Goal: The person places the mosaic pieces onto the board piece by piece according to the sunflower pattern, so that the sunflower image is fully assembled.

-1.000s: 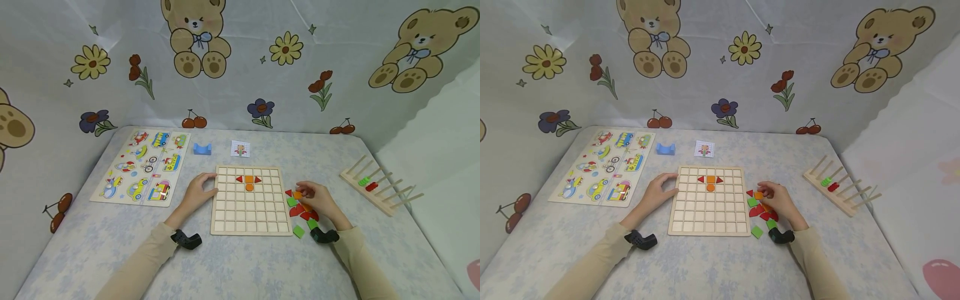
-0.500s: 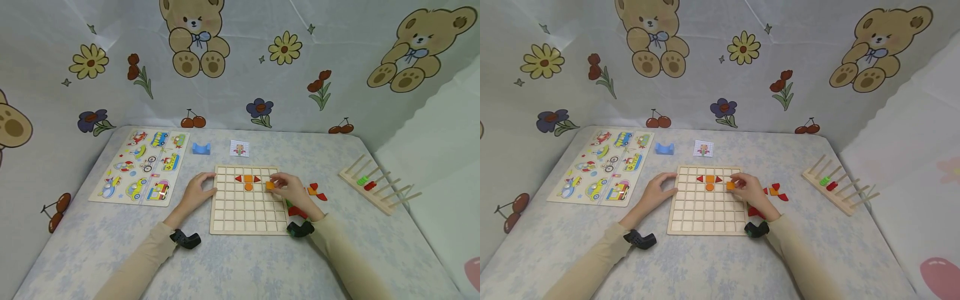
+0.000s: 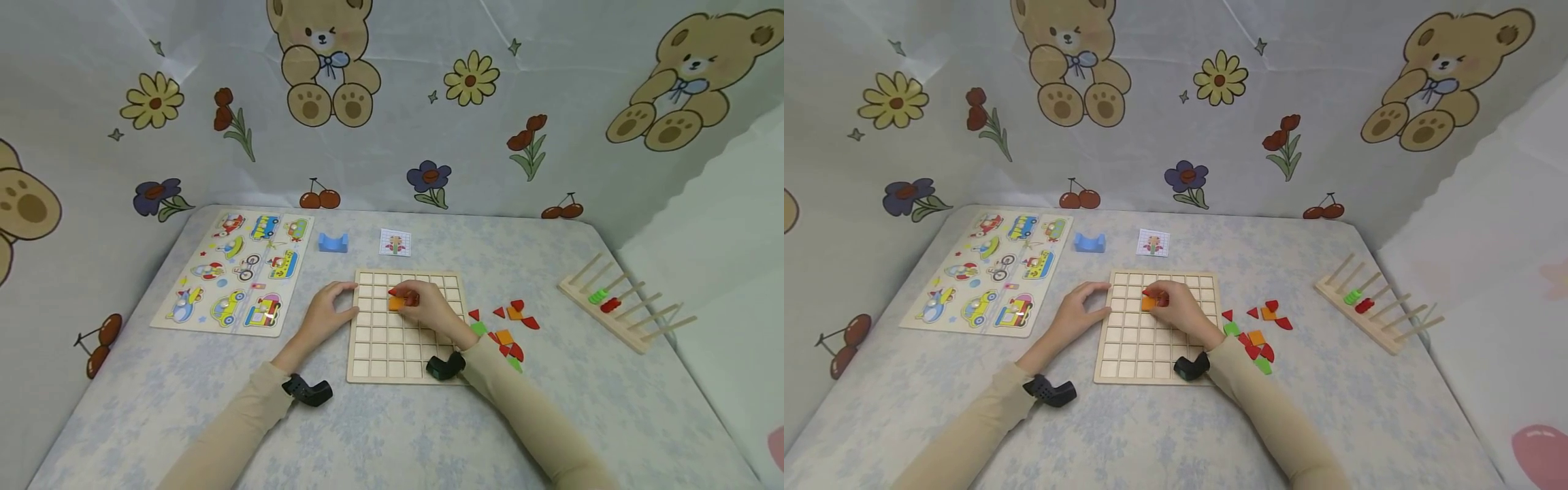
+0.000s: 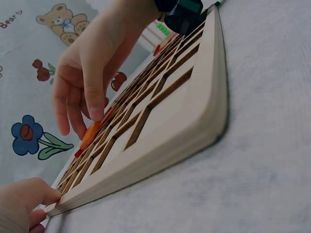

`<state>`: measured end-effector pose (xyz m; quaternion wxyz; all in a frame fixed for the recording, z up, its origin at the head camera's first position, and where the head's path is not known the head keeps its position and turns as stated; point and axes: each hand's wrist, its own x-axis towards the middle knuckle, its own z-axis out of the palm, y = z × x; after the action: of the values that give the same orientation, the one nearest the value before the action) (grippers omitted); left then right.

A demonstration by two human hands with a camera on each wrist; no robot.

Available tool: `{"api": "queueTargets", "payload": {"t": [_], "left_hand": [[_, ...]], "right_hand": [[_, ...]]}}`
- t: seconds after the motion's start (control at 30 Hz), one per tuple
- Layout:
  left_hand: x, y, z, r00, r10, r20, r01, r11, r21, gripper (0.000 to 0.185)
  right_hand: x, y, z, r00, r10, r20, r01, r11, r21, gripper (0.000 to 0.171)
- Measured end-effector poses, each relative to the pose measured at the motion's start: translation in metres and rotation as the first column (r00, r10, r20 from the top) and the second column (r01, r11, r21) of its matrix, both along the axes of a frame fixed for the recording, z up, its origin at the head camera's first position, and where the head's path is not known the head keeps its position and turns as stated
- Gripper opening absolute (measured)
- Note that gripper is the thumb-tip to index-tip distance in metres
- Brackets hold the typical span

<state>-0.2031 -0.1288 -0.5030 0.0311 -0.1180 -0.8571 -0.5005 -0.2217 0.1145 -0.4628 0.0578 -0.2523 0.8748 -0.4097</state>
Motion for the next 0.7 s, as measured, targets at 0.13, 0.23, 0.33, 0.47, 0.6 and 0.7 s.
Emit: {"api": "queueTargets", "payload": {"t": [0.13,0.23,0.33,0.47,0.6,0.7], "left_hand": [[0.0,0.0,0.0,1.0,0.003,-0.003,-0.003,1.0,-0.009,0.045],[0.0,0.0,-0.001,1.0,0.004,-0.007,-0.005,1.0,-0.01,0.045],[0.0,0.001,-0.001,1.0,0.006,-0.007,-0.006,1.0,-0.01,0.045],[0.0,0.002,-0.001,1.0,0.008,-0.002,-0.008,1.0,-0.018,0.045],[0.0,0.002,0.0,1.0,0.01,-0.01,-0.011,1.0,-0.021,0.045],[0.0,0.001,0.001,1.0,0.01,-0.003,-0.011,1.0,-0.024,0.045]], "right_hand": [[-0.001,-0.002,-0.003,1.0,0.001,0.012,-0.001,1.0,-0.009,0.033],[-0.001,-0.003,-0.005,1.0,-0.002,0.006,0.002,1.0,-0.005,0.032],[-0.001,-0.001,-0.005,1.0,0.001,0.006,-0.001,1.0,0.0,0.031],[0.001,0.007,-0.001,0.999,-0.036,0.033,0.036,0.999,-0.003,0.031],[0.004,0.028,0.003,0.994,-0.099,0.036,0.1,0.995,-0.019,0.031],[0.007,0.05,0.004,0.989,-0.149,0.006,0.149,0.989,-0.017,0.029]]}}
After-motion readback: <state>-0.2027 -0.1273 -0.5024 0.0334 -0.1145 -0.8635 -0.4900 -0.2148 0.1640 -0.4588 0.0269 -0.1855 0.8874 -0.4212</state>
